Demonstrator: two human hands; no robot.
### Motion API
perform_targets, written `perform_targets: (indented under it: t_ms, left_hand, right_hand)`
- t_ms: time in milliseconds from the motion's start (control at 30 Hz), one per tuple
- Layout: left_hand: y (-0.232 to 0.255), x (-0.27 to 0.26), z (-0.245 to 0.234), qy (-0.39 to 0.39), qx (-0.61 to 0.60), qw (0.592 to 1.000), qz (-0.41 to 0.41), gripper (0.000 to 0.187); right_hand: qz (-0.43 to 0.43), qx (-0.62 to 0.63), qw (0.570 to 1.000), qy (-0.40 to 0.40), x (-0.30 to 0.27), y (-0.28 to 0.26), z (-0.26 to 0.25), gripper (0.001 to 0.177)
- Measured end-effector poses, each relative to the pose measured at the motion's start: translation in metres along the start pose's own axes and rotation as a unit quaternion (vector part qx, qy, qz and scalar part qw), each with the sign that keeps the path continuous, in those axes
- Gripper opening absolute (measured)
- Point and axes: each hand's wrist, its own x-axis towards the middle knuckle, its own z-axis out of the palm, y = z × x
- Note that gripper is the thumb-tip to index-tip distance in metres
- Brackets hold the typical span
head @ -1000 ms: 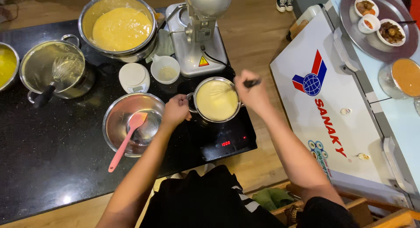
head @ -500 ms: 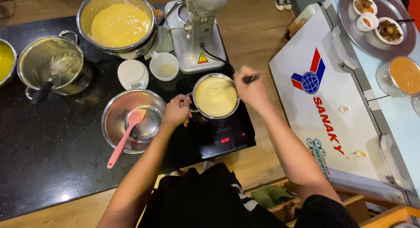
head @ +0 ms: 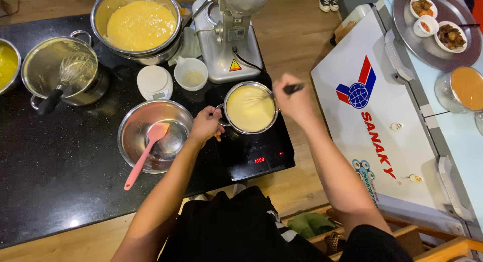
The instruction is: The person pours a yellow liquid from a metal bowl into a saucepan on an induction cooktop using a pink spatula. They then continuously whisk the mixture in the saucepan while it heats.
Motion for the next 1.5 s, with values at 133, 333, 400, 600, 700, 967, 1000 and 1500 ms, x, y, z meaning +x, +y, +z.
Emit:
perform_targets:
  t_ms: [133,333,400,600,700,967,1000,1500]
  left_hand:
    - [-0.009,0.018,0.006,-0.003,0.012,1.000,0.010,0.029]
    - [0.000,0.013,-0.001,-0.007,0.011,1.000,0.018,0.028]
    - [0.003,0.008,-0.003,-0.006,0.013,1.000,0.026,0.029]
    - [0.005,0.008,-0.002,-0.007,0.013,1.000,0.019,0.028]
    - [0.012,0.001,-0.002,-0.005,0.012,1.000,0.024,0.029]
    - [0.005,0.003,-0.003,-0.010,0.022,0.999,0.028,0.028]
    - [0.009,0.002,-0.003,-0.010,0.027,0.999,0.028,0.028]
    - [0.002,0.006,-0.002,-0.017,0.004,1.000,0.018,0.029]
  right_hand:
    - [0.016,0.108,0.977,-0.184,-0.008,-0.022,-0.023,0.035]
    - [0.018,0.133,0.973,-0.189,-0.013,-0.033,-0.022,0.040]
    - [0.020,-0.079,0.995,-0.050,0.009,-0.001,-0.018,0.023]
    - [0.009,0.009,0.981,-0.194,-0.014,-0.032,-0.022,0.035]
    - [-0.015,-0.054,0.998,-0.030,-0.009,-0.058,-0.039,0.039]
    - [-0.017,-0.021,0.997,-0.077,0.000,-0.018,-0.013,0.027]
    - [-0.034,0.023,0.994,-0.099,0.001,-0.016,-0.003,0.030]
    - [0.070,0.107,0.985,-0.113,-0.041,-0.055,-0.027,0.033]
